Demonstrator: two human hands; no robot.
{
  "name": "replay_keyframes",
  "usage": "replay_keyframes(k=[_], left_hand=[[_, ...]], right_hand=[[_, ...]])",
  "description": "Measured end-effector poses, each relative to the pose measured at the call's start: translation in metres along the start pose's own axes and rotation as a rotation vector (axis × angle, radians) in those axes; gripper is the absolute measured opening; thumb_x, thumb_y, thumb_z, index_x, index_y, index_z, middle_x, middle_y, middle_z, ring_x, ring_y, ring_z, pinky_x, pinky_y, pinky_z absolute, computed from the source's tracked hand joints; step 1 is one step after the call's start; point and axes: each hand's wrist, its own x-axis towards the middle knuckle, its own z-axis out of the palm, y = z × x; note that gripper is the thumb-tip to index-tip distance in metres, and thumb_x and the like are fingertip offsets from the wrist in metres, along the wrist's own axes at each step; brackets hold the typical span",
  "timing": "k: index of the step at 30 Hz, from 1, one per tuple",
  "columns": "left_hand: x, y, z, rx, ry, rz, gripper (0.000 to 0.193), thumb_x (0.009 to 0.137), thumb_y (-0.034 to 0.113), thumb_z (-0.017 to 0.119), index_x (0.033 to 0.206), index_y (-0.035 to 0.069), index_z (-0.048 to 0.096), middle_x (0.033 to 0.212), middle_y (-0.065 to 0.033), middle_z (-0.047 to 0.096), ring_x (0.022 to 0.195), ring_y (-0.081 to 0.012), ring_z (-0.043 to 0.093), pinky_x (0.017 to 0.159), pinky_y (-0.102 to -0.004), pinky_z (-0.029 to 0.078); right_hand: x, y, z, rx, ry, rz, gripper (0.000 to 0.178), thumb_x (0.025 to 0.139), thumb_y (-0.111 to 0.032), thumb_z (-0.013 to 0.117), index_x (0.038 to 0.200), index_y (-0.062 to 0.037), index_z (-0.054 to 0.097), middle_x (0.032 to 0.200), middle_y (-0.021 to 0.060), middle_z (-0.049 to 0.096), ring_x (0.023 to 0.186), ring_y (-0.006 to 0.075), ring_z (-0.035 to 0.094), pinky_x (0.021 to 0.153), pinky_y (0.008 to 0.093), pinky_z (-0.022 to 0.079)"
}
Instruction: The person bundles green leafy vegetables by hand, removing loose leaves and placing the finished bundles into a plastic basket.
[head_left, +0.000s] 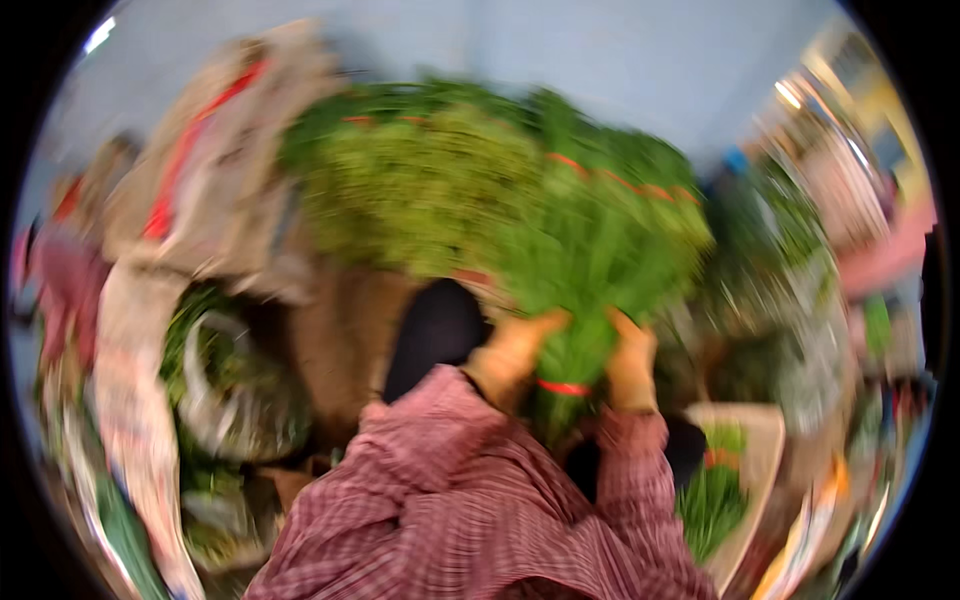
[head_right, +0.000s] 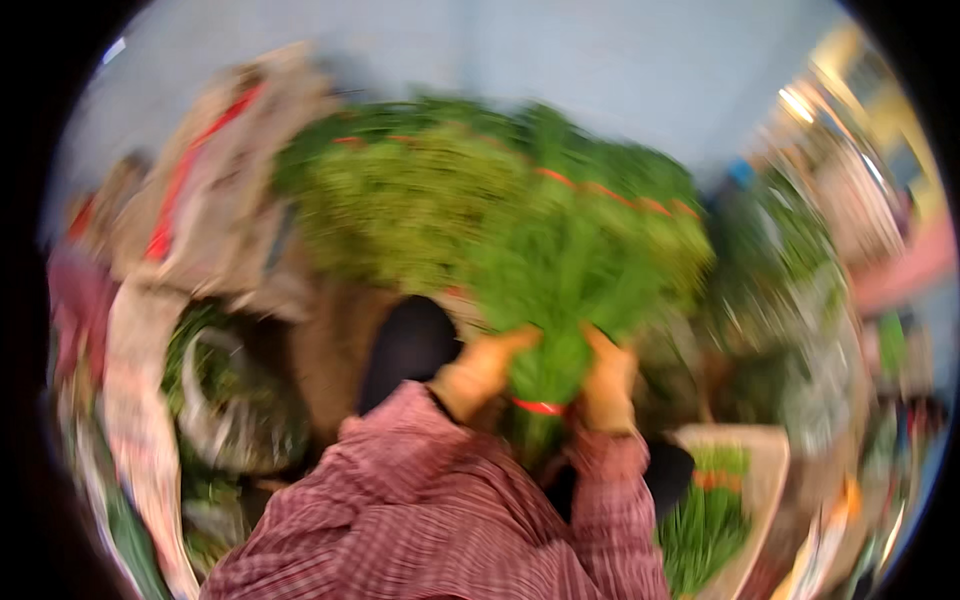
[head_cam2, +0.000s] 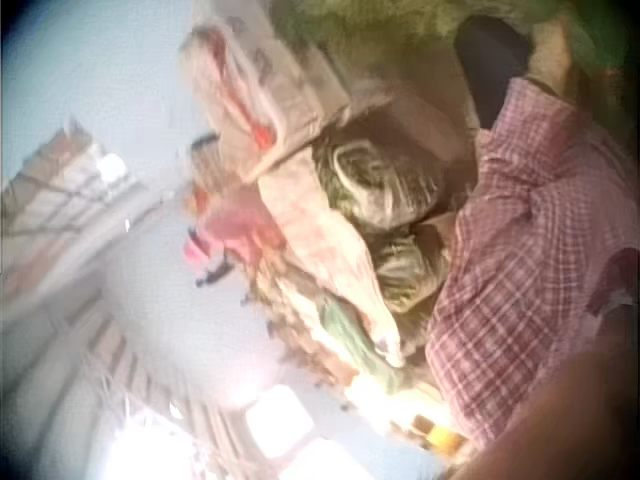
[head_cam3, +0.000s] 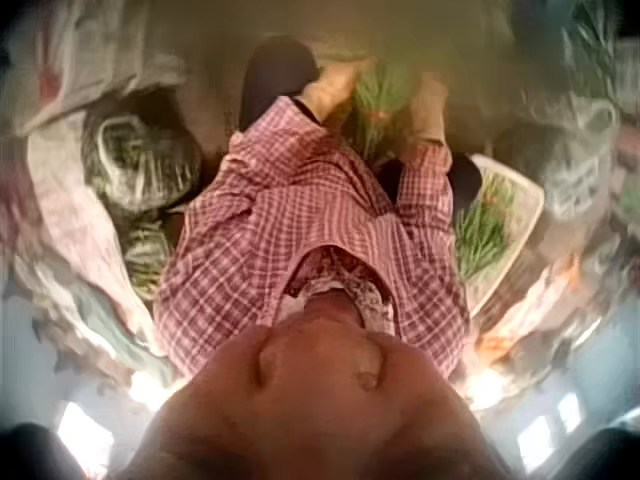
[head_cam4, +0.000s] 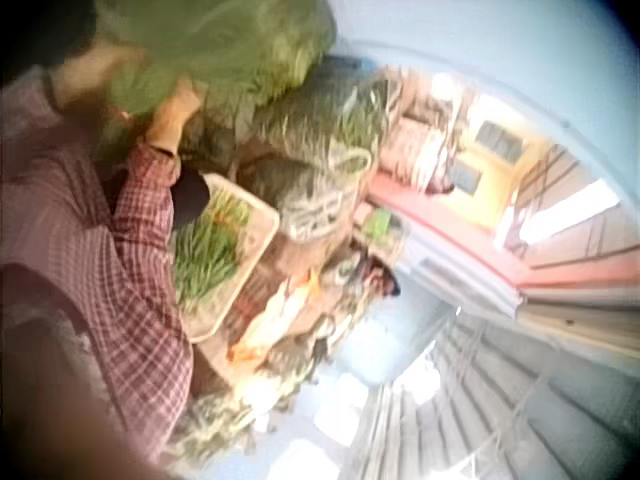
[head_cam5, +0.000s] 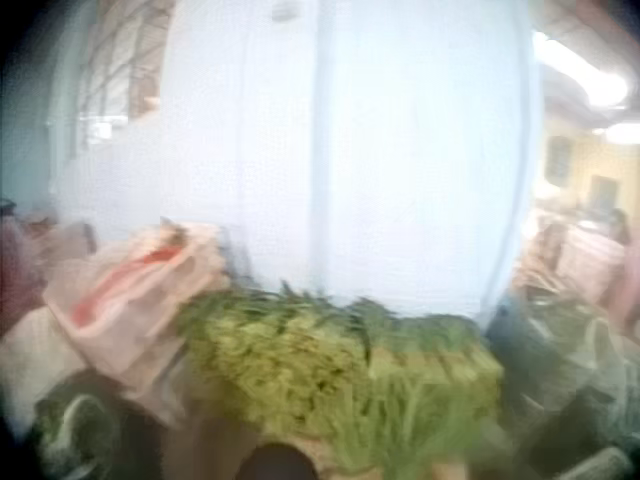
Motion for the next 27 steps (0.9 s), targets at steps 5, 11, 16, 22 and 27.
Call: replay_keyframes(k=[5, 11, 16, 22, 27], left_hand=[[0.023, 0.01, 0.003, 0.17, 0.205, 0.142, 0.042, 0.091, 0.004, 0.067, 0.13, -0.003, 0.055, 0.126, -0.0145, 0.062, 0.112, -0.0314, 0.06, 0.096, -0.0432, 0.05], [0.02, 0.011, 0.02, 0.164, 0.367, 0.181, 0.048, 0.091, 0.006, 0.069, 0.134, -0.003, 0.049, 0.126, -0.0113, 0.061, 0.109, -0.0261, 0.06, 0.094, -0.0395, 0.051], [0.019, -0.001, 0.007, 0.398, -0.287, 0.084, 0.055, 0.091, 0.008, 0.07, 0.141, 0.004, 0.046, 0.137, -0.0108, 0.055, 0.125, -0.0216, 0.053, 0.103, -0.0348, 0.045], [0.04, 0.006, -0.004, 0.521, -0.029, 0.568, 0.043, 0.095, 0.015, 0.065, 0.135, 0.003, 0.055, 0.131, -0.0147, 0.061, 0.117, -0.0223, 0.061, 0.097, -0.0333, 0.05], [0.042, 0.016, -0.006, 0.398, 0.132, 0.232, 0.076, 0.087, 0.016, 0.076, 0.149, 0.001, 0.034, 0.151, -0.0192, 0.039, 0.138, -0.0298, 0.038, 0.114, -0.0412, 0.033]], right_hand=[[0.021, -0.014, 0.009, 0.569, 0.321, 0.252, 0.06, 0.083, -0.019, 0.08, 0.13, 0.0059, 0.053, 0.122, 0.0161, 0.063, 0.105, 0.0251, 0.061, 0.091, 0.0364, 0.049], [-0.014, -0.035, -0.003, -0.073, 0.216, -0.219, 0.088, 0.073, -0.019, 0.086, 0.146, -0.0036, 0.041, 0.131, 0.0164, 0.058, 0.122, 0.0276, 0.055, 0.105, 0.0373, 0.042], [-0.009, -0.02, 0.024, 0.166, 0.23, 0.027, 0.068, 0.073, -0.014, 0.084, 0.132, 0.0023, 0.054, 0.116, 0.0157, 0.068, 0.099, 0.0264, 0.067, 0.086, 0.0347, 0.055], [0.011, 0.032, 0.008, 0.925, 0.306, 0.334, 0.032, 0.081, 0.006, 0.071, 0.113, 0.0044, 0.065, 0.101, 0.012, 0.071, 0.085, 0.0239, 0.069, 0.076, 0.0373, 0.058], [0.004, 0.022, 0.0, 1.126, 0.081, 0.357, 0.041, 0.082, -0.002, 0.075, 0.12, 0.0041, 0.061, 0.111, 0.0132, 0.068, 0.096, 0.0271, 0.066, 0.084, 0.0408, 0.056]])
